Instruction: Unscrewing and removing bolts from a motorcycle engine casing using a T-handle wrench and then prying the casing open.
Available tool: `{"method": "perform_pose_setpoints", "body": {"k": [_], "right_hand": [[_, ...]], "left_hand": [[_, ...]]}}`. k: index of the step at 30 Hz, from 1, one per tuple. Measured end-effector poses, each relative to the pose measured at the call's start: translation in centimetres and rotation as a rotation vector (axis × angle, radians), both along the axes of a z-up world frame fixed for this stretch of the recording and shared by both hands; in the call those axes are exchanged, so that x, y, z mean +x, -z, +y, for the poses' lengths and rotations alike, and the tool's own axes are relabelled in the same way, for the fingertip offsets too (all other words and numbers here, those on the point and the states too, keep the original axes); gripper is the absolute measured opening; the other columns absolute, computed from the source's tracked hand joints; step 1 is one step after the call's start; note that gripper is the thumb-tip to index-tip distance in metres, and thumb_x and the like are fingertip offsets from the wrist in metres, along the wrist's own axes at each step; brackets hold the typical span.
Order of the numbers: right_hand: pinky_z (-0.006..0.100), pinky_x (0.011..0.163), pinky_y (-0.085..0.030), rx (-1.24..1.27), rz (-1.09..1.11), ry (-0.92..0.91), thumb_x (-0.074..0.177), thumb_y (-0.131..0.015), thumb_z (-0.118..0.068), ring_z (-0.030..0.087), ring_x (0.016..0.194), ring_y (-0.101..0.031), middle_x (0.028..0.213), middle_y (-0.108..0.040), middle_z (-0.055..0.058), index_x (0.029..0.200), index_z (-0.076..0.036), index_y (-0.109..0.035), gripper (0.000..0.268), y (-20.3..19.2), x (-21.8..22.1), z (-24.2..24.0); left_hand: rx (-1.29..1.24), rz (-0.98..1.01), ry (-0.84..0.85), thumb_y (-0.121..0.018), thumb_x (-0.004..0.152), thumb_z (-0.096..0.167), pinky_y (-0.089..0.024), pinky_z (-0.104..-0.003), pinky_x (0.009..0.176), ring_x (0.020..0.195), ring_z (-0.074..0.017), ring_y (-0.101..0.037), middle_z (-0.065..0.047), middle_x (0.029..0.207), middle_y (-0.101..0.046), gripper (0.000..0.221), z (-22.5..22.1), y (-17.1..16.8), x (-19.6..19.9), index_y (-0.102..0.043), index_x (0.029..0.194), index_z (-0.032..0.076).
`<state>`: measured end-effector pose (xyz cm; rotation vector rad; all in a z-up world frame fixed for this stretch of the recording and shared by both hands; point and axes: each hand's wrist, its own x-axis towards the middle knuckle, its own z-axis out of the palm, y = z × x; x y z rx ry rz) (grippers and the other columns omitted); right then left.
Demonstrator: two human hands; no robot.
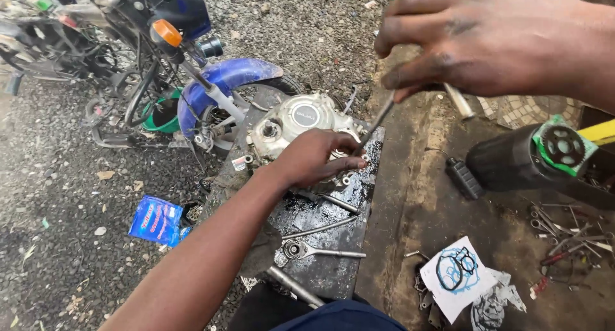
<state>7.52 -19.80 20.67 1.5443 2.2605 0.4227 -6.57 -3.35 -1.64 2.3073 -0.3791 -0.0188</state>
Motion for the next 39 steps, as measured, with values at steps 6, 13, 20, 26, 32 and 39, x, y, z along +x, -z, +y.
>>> {"method": "perform_pose_setpoints", "body": {"k": [6,13,20,26,32,39], "right_hand": [[0.044,0.103,-0.063,-0.11,0.166,0.317,0.098,-0.039,-0.061,0.016,0.086,-0.076,0.082,-0.072,-0.005,0.088,-0.026,-0.07,0.048,1.7,-1.3,-0.2],[0.048,0.075,-0.059,0.145,0.194,0.4,0.112,-0.046,-0.041,0.032,0.068,-0.068,0.067,-0.067,0.004,0.076,-0.016,-0.067,0.048,2.3,-3.1,-0.1],[0.044,0.065,-0.039,0.283,0.266,0.336,0.117,-0.051,-0.034,0.031,0.062,-0.053,0.061,-0.049,0.008,0.067,-0.013,-0.055,0.055,3.9,-2.1,-1.4],[0.043,0.071,-0.047,0.201,0.29,0.497,0.119,-0.046,-0.033,0.031,0.051,-0.049,0.055,-0.046,0.007,0.061,-0.01,-0.05,0.063,2.7,-2.6,-1.6],[0.044,0.058,-0.038,0.18,0.595,0.369,0.11,-0.042,-0.029,0.027,0.055,-0.046,0.059,-0.045,0.009,0.063,-0.001,-0.05,0.055,4.1,-1.7,-1.5],[0.045,0.054,-0.025,0.263,0.557,0.565,0.121,-0.043,-0.025,0.027,0.048,-0.031,0.056,-0.029,0.011,0.061,0.0,-0.037,0.065,3.9,-3.7,-0.6]], "left_hand": [[-0.038,-0.217,-0.721,-0.054,0.1,0.026,-0.047,-0.032,0.057,0.095,-0.0221,-0.06,-0.002,0.111,-0.073,0.021,7.9,3.7,-0.9,-0.072,0.111,0.027],[-0.031,0.141,-0.524,-0.056,0.081,0.059,-0.031,-0.057,0.112,0.134,-0.0378,-0.043,-0.016,0.152,-0.043,0.081,7.8,3.3,-3.7,-0.036,0.146,0.014],[0.083,0.089,-0.503,-0.076,0.055,0.078,-0.027,-0.071,0.11,0.141,-0.0491,-0.031,-0.025,0.156,-0.023,0.125,7.8,5.4,-4.4,-0.022,0.154,0.023],[0.086,0.116,-0.522,-0.076,0.055,0.081,-0.014,-0.072,0.114,0.146,-0.0533,-0.012,-0.033,0.154,-0.017,0.132,7.5,6.9,-5.1,-0.01,0.159,0.033],[0.13,0.252,-0.495,-0.092,0.051,0.07,-0.011,-0.072,0.114,0.148,-0.0541,-0.003,-0.034,0.16,-0.003,0.153,7.1,6.2,-5.9,0.007,0.159,0.027],[0.143,0.31,-0.616,-0.096,0.056,0.06,-0.015,-0.07,0.115,0.15,-0.0435,-0.009,-0.021,0.161,-0.004,0.145,6.2,5.7,-6.3,0.004,0.158,0.036]]}}
